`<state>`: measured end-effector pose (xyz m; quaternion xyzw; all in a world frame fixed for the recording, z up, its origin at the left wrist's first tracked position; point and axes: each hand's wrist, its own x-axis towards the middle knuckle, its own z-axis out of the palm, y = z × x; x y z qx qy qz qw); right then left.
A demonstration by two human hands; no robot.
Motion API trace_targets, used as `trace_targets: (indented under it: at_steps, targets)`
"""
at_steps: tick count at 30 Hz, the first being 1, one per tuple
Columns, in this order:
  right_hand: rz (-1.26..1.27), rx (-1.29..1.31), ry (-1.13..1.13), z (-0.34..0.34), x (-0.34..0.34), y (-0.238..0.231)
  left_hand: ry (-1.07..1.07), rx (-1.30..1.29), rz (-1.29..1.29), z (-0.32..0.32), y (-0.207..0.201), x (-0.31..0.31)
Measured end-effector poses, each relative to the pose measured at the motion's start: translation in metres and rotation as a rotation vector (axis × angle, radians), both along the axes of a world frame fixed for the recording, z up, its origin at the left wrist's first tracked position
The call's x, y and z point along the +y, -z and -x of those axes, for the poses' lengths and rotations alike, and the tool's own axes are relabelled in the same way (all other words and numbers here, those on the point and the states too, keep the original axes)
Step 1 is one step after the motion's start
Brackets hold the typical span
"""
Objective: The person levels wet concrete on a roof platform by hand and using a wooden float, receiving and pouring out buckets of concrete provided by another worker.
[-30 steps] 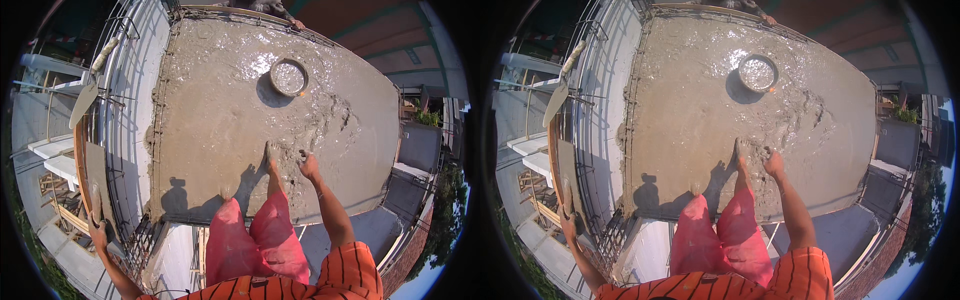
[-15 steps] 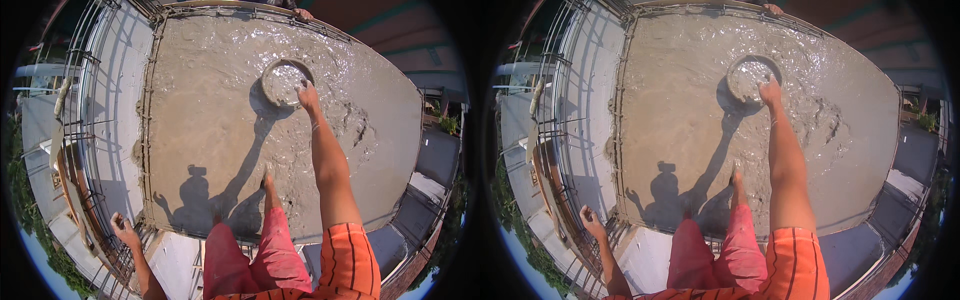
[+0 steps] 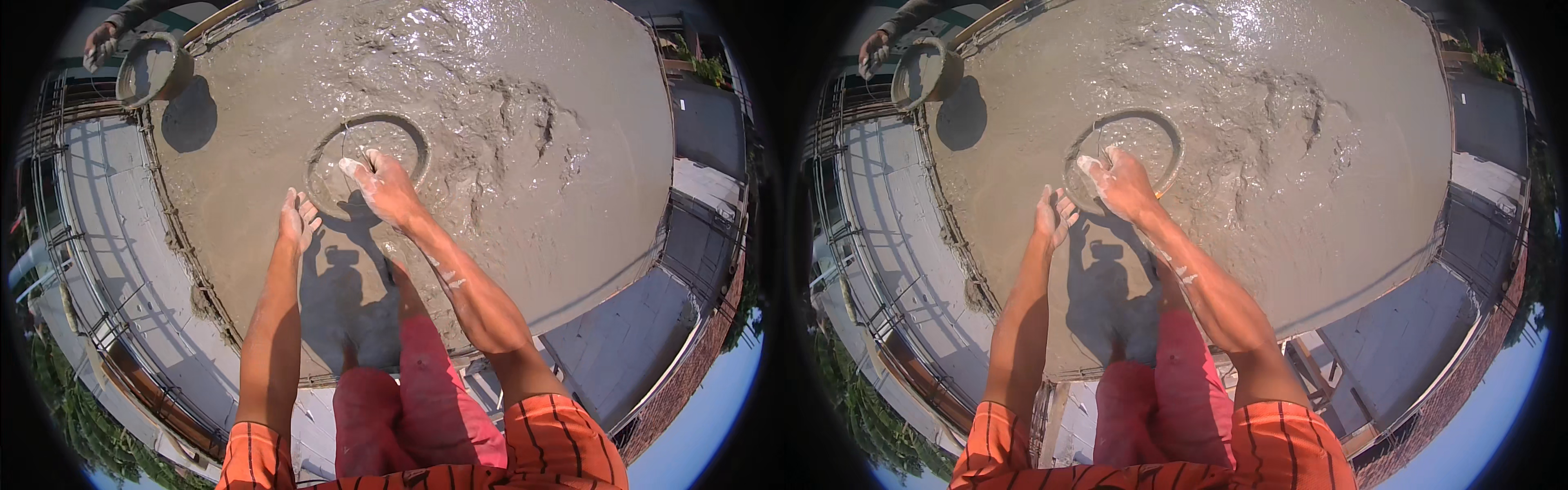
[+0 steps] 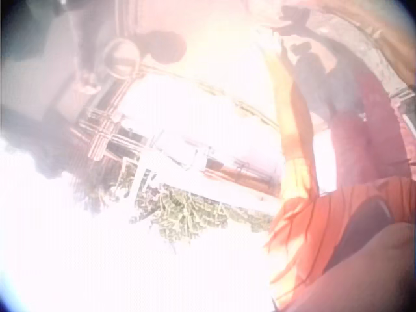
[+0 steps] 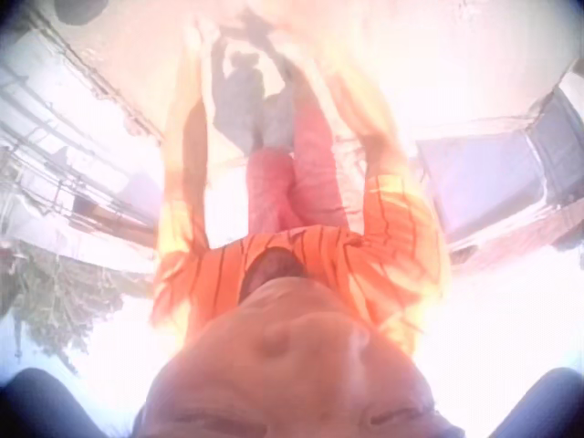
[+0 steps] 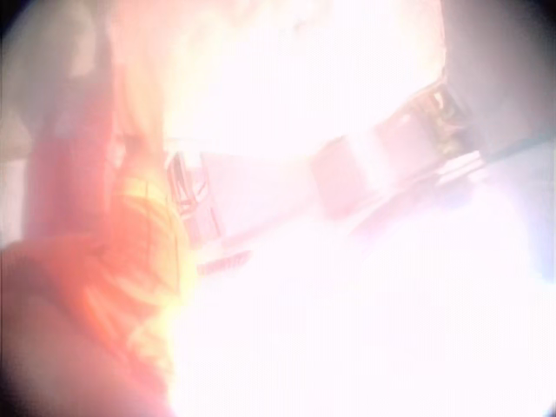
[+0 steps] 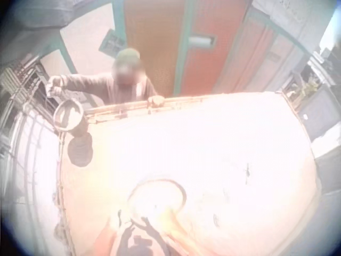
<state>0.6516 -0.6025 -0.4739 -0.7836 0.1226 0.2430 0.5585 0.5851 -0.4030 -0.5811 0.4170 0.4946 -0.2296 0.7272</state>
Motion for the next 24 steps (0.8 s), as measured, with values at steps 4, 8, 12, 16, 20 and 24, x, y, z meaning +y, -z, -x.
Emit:
trace_targets:
  at_steps: [4,8,12,16,20,24]
  targets:
    - [0.048,0.004,0.084,0.037,-0.029,-0.001,0.009,0.131,0.123,0.019,0.013,-0.028]
    - [0.117,0.23,0.146,0.052,-0.083,0.01,0.101,0.142,0.285,0.018,-0.013,-0.084]
    - [0.361,0.139,0.154,0.069,-0.125,0.052,0.18,-0.005,0.206,0.017,-0.014,-0.16]
    - [0.478,0.029,-0.12,0.09,-0.129,0.076,0.32,0.017,0.064,0.024,0.027,-0.184]
    - [0.548,-0.072,-0.198,0.118,-0.115,0.089,0.263,-0.017,0.24,0.021,0.02,-0.192]
    - [0.577,-0.161,-0.234,0.121,-0.108,0.099,0.312,0.007,0.243,0.008,0.011,-0.2]
